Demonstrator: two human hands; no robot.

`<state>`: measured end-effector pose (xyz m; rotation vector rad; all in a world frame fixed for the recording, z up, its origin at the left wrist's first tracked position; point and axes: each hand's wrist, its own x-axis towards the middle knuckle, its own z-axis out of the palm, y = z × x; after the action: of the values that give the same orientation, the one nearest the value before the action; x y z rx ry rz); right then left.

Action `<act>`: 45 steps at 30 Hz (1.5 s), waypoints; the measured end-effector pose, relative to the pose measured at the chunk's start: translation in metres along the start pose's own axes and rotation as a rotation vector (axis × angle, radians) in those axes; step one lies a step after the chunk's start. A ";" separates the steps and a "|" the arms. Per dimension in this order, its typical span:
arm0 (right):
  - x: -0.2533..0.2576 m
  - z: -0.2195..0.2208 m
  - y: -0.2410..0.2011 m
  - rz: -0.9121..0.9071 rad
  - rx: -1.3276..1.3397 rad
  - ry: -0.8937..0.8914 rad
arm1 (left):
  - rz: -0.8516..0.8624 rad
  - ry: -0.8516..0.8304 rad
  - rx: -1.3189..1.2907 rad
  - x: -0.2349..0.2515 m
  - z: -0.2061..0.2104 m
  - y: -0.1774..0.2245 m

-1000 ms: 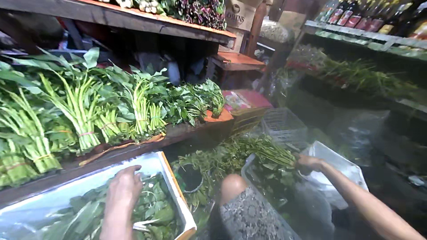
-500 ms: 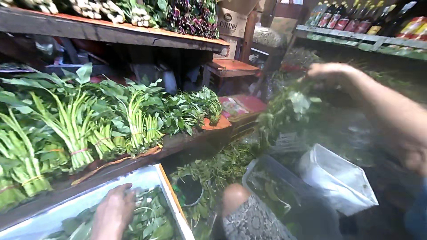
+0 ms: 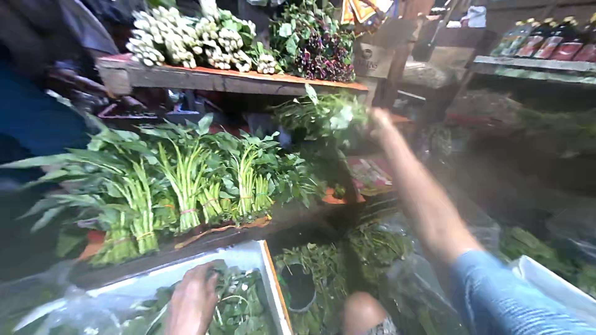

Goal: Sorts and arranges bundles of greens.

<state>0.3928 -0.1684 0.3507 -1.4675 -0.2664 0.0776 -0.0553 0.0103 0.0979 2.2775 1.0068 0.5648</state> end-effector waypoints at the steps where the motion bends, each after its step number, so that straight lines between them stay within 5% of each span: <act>1: 0.001 0.006 0.049 0.093 0.180 -0.010 | -0.010 -0.001 -0.001 0.000 0.000 0.000; 4: -0.042 0.019 0.163 0.506 0.559 0.022 | -0.032 -0.001 -0.001 -0.002 -0.004 0.000; 6: -0.059 0.021 0.193 0.667 0.640 0.070 | -0.066 -0.008 0.015 -0.004 -0.009 0.001; 16: -0.017 0.054 0.137 0.214 0.662 -0.137 | -0.075 -0.030 0.049 -0.001 -0.003 0.003; 18: -0.025 0.053 0.146 0.155 0.512 -0.101 | -0.065 -0.028 0.039 -0.002 -0.003 0.002; 23: -0.047 0.020 0.187 0.203 -0.355 -0.076 | -0.056 -0.009 0.050 -0.005 -0.001 0.001; 28: -0.041 0.014 0.156 0.387 -0.433 -0.154 | -0.075 -0.029 0.073 -0.004 -0.001 0.000; 32: 0.011 0.022 0.149 0.195 -0.583 -0.154 | -0.095 -0.053 0.076 -0.003 -0.004 0.000; 38: 0.057 0.039 0.082 -0.223 -0.070 -0.076 | -0.091 -0.055 0.084 0.000 -0.003 -0.003; 41: 0.055 0.035 0.070 -0.106 0.290 -0.143 | -0.088 -0.054 0.077 -0.001 -0.003 0.000; 45: 0.030 0.017 0.134 0.186 0.511 -0.110 | -0.090 -0.080 0.069 0.001 -0.002 0.005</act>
<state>0.4333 -0.1312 0.2234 -0.9770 -0.1802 0.3521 -0.0532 0.0093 0.1029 2.2824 1.0982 0.4044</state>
